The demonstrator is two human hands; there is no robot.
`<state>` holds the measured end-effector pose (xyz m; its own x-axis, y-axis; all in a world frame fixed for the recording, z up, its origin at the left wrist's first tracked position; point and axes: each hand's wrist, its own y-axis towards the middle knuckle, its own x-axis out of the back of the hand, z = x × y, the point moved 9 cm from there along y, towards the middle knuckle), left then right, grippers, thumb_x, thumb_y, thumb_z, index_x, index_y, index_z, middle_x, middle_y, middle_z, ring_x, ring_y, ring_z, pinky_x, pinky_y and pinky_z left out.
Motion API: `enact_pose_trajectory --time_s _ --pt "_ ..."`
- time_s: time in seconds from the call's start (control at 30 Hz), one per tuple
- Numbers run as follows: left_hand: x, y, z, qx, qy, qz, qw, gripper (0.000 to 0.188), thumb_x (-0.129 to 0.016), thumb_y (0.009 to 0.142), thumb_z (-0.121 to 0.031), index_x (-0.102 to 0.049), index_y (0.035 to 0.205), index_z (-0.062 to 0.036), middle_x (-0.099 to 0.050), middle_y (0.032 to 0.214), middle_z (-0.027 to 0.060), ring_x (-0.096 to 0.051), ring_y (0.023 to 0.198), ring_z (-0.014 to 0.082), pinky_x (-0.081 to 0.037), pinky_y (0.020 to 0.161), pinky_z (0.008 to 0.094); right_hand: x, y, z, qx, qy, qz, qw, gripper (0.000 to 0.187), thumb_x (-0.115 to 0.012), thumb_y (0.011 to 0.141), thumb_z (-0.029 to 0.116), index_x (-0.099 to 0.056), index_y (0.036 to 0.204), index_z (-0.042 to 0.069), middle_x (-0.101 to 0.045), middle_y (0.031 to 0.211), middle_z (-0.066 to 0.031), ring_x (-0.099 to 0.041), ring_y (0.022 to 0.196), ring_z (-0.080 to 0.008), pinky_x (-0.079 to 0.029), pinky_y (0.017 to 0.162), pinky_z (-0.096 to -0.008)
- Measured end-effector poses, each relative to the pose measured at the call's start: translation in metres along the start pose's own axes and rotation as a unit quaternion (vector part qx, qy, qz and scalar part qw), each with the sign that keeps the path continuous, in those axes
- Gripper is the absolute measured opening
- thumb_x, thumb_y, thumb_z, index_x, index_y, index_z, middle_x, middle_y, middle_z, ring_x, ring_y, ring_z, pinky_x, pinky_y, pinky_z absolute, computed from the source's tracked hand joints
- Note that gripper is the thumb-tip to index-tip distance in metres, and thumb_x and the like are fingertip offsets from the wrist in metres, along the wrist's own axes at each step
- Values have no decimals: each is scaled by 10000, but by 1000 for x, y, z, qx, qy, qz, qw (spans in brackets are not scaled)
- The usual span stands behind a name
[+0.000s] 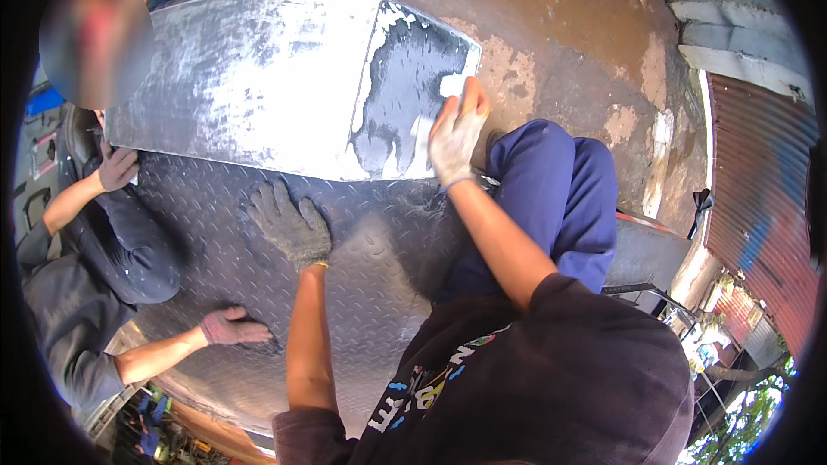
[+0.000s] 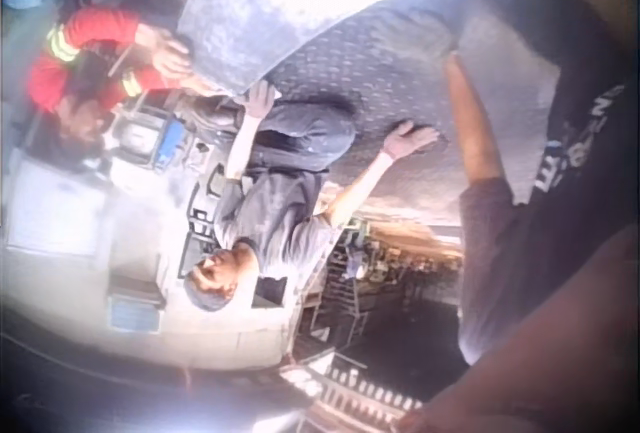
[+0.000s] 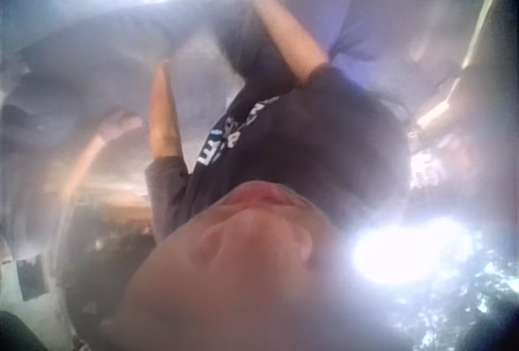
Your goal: The person sits on the floor and uses a sanding block to smooth a large metal sheet. Two other people assist by sanding other sections of the same sheet.
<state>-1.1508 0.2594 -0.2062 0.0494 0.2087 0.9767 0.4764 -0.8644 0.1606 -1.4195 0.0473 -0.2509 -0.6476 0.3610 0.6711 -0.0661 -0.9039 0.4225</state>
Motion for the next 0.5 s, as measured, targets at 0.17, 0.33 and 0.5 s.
enact_pose_trajectory --time_s 0.17,0.33,0.5 --pt "-7 -4 4 6 5 5 1000 540 -511 973 -278 -511 1429 9 -469 1478 271 -353 1422 491 -197 1211 606 -38 69 -50 -230 99 62 966 457 -430 1046 225 -513 1355 -102 -528 1373 -331 -535 1202 -487 -413 1041 -500" --pt "1 0 2 2 5 -3 1000 547 -513 955 -306 -555 1359 61 -497 1436 302 -385 1382 527 -219 1192 640 -24 29 13 -18 -39 55 998 524 -498 1023 209 -414 1453 -79 -485 1429 -344 -500 1269 -515 -386 1104 -521" --pt "-6 2 -5 -3 -6 -1 1000 528 -507 963 -302 -554 1351 53 -504 1429 293 -400 1370 517 -225 1195 633 -72 76 -66 23 20 135 990 467 -465 1017 186 -467 1428 -36 -528 1380 -310 -528 1230 -492 -402 1090 -516"
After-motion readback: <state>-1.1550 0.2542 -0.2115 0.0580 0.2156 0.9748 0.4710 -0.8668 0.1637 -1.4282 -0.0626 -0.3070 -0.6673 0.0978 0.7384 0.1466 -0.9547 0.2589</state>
